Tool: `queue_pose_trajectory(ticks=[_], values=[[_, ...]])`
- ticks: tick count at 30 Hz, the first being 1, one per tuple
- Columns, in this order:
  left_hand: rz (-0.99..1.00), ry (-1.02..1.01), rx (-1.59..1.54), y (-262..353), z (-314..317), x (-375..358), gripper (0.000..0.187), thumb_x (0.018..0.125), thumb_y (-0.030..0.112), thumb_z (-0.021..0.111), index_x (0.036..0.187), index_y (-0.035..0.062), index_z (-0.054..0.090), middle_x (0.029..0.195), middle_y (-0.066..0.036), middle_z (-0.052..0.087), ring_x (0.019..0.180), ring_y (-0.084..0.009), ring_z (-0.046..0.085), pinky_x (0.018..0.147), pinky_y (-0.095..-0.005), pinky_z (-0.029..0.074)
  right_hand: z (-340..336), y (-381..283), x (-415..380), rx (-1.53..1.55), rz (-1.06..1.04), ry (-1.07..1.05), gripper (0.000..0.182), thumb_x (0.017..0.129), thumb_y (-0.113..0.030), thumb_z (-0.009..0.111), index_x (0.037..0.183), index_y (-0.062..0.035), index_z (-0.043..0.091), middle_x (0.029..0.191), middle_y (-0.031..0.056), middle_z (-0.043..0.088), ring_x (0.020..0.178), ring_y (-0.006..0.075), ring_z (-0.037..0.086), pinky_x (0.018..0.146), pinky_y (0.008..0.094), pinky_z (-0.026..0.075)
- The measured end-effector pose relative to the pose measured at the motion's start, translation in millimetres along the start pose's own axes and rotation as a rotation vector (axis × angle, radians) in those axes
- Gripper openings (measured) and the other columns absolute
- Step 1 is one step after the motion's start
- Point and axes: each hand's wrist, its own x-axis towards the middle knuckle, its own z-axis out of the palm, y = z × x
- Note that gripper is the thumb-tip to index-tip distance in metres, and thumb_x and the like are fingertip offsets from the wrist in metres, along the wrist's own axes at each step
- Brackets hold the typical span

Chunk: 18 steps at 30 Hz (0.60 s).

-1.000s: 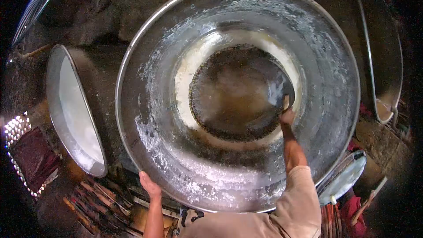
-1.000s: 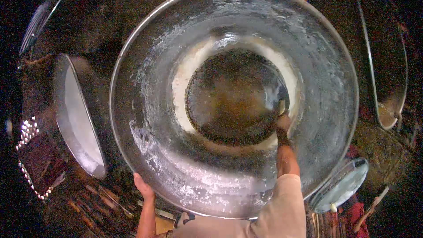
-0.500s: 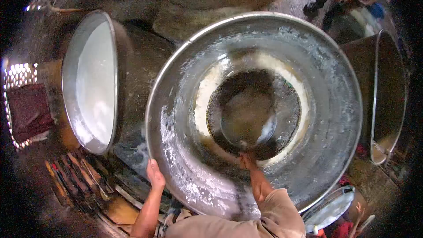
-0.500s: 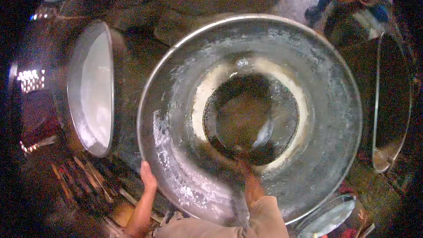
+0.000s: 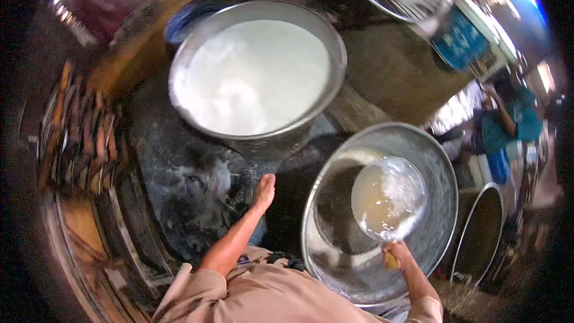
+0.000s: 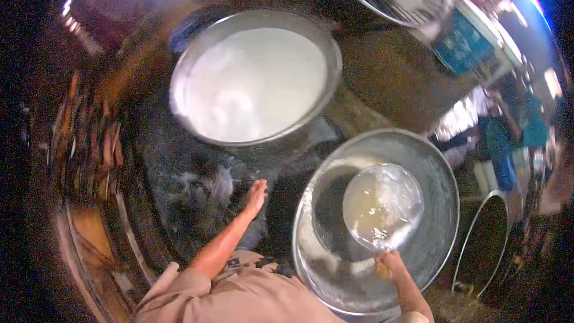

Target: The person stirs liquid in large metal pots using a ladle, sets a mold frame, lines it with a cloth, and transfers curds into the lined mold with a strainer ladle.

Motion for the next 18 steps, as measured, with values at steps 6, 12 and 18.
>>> queue_pose_trajectory(ticks=[6,12,18], values=[[-0.284,0.410,-0.531,-23,-152,79,0.034,0.089,0.042,0.046,0.096,0.0097,0.052,0.087,-0.003,0.054,0.073,-0.0152,0.054,0.053,-0.0289,0.042,70,-81,-44,-0.130,0.018,-0.072,0.005,0.081,-0.002,0.053,0.077,-0.0002,0.053,0.058,0.0075,0.049,0.046,0.0166,0.048,0.040,0.0322,0.042],[-0.146,0.676,-0.458,0,-240,214,0.064,0.091,0.050,0.036,0.126,-0.0038,0.042,0.133,-0.020,0.042,0.121,-0.0349,0.040,0.097,-0.0413,0.031,218,-166,-23,0.035,0.066,-0.194,0.005,0.081,0.001,0.050,0.077,-0.0026,0.050,0.061,0.0057,0.048,0.048,0.0156,0.048,0.043,0.0301,0.042],[-0.139,0.723,0.153,38,-258,266,0.056,0.095,0.040,0.032,0.111,-0.0106,0.048,0.114,-0.032,0.050,0.106,-0.0455,0.048,0.089,-0.0476,0.037,401,-237,32,-0.012,-0.028,-0.179,0.011,0.080,-0.003,0.053,0.071,-0.0054,0.048,0.057,0.0028,0.043,0.044,0.0123,0.042,0.040,0.0276,0.037]])
